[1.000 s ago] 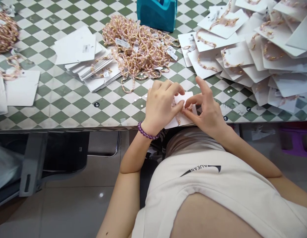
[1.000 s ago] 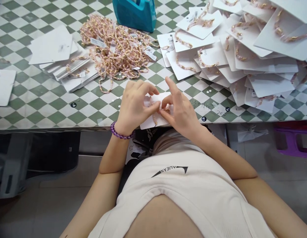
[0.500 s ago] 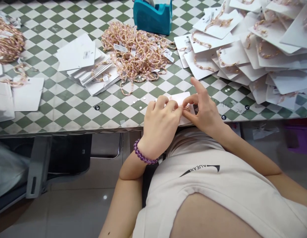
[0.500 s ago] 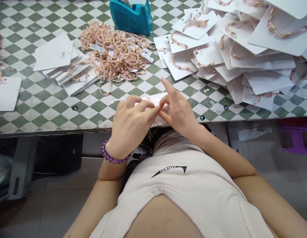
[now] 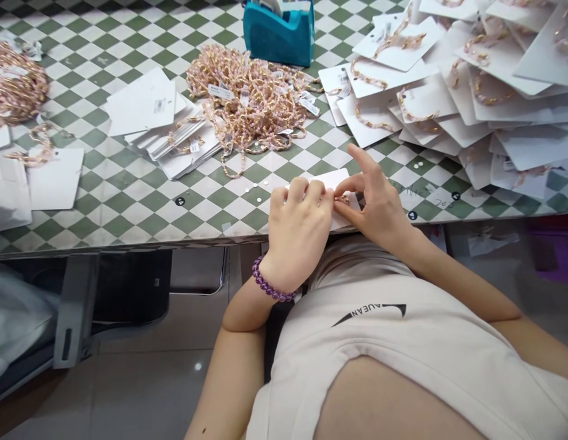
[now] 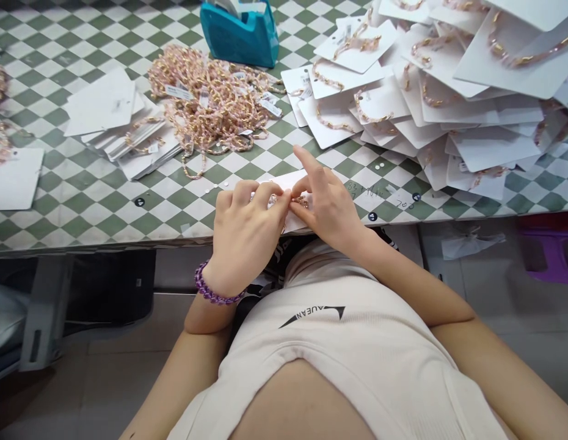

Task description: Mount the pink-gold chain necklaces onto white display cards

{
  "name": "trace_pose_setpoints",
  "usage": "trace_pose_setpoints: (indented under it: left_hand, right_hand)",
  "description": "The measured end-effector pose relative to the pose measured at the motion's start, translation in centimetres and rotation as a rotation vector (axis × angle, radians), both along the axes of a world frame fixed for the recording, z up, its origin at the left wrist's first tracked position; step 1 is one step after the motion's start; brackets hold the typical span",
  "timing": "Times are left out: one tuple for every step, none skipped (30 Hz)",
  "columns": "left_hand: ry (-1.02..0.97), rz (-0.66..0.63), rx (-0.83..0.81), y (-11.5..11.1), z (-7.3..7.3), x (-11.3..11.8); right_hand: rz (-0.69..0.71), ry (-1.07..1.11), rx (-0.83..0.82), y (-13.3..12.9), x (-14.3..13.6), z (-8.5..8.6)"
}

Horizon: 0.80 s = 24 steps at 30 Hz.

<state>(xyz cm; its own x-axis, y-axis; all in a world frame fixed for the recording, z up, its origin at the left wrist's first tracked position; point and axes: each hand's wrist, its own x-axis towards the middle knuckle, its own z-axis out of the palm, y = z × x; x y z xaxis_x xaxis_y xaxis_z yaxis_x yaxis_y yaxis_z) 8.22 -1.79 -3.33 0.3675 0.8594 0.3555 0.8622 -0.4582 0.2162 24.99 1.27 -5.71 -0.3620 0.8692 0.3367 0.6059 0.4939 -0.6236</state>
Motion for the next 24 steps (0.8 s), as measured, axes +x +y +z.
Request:
trace_pose_setpoints:
  left_hand:
    - [-0.022,-0.001,0.01,0.2,-0.1,-0.1]
    - [-0.04,-0.004,0.01,0.5,-0.1,-0.2]
    - [-0.051,-0.008,0.0,0.7,0.0,-0.3]
    - [-0.055,-0.013,-0.022,1.0,0.1,-0.5]
    - [-0.052,-0.02,-0.052,1.3,0.2,-0.6]
    - [-0.048,-0.029,-0.083,1.5,0.3,-0.8]
    - [-0.047,-0.036,-0.11,1.7,0.4,-0.9]
    - [-0.052,-0.042,-0.127,1.8,0.5,-1.0]
    - [-0.058,-0.045,-0.134,1.9,0.5,-1.0]
    - [-0.064,-0.047,-0.131,2.0,0.6,-0.9]
    - [-0.067,-0.049,-0.122,2.0,0.6,-0.8]
    - [-0.067,-0.051,-0.11,2.0,0.5,-0.7]
    - [-0.063,-0.052,-0.099,2.0,0.5,-0.5]
    - [-0.059,-0.051,-0.091,2.1,0.5,-0.4]
    - [-0.057,-0.048,-0.087,2.2,0.5,-0.3]
    - [-0.058,-0.045,-0.09,2.3,0.5,-0.2]
    - [-0.059,-0.044,-0.102,2.3,0.5,-0.1]
    - [-0.061,-0.043,-0.12,2.4,0.6,-0.1]
    - [-0.063,-0.044,-0.141,2.4,0.6,-0.1]
    - [-0.063,-0.045,-0.156,2.3,0.6,-0.2]
    - [-0.06,-0.046,-0.163,2.1,0.6,-0.2]
    - [-0.053,-0.048,-0.158,1.8,0.6,-0.3]
    - [-0.042,-0.058,-0.144,1.5,0.5,-0.4]
    - [-0.028,-0.072,-0.124,1.2,0.5,-0.5]
  right_hand:
    - [-0.004,0.004,0.01,0.0,0.0,-0.1]
    - [-0.012,0.008,0.018,-0.1,-0.1,-0.1]
    - [-0.02,0.013,0.02,-0.1,-0.1,-0.2]
    - [-0.026,0.02,0.017,-0.1,-0.1,-0.2]
    - [-0.025,0.028,0.008,-0.1,0.0,-0.2]
    - [-0.016,0.036,-0.004,0.0,0.1,-0.1]
    - [0.001,0.04,-0.018,0.1,0.2,0.1]
    - [0.022,0.039,-0.033,0.1,0.5,0.3]
    - [0.045,0.034,-0.047,0.1,0.8,0.5]
    - [0.068,0.025,-0.06,0.1,1.2,0.7]
    - [0.092,0.014,-0.074,0.0,1.7,0.8]
    - [0.116,0.005,-0.083,-0.1,2.1,0.9]
    - [0.138,-0.001,-0.085,-0.2,2.5,0.9]
    - [0.157,-0.004,-0.079,-0.4,2.9,0.8]
    - [0.169,-0.006,-0.067,-0.6,3.1,0.6]
    - [0.172,-0.006,-0.054,-0.8,3.3,0.3]
    - [0.167,-0.004,-0.041,-1.0,3.4,0.1]
    - [0.158,0.0,-0.031,-1.1,3.3,-0.1]
    - [0.149,0.007,-0.025,-1.2,3.3,-0.4]
    - [0.144,0.016,-0.02,-1.3,3.2,-0.5]
    - [0.144,0.028,-0.013,-1.3,3.2,-0.6]
    - [0.146,0.039,-0.005,-1.3,3.1,-0.7]
    - [0.148,0.048,0.0,-1.2,3.1,-0.8]
    - [0.148,0.054,0.004,-1.2,3.0,-0.8]
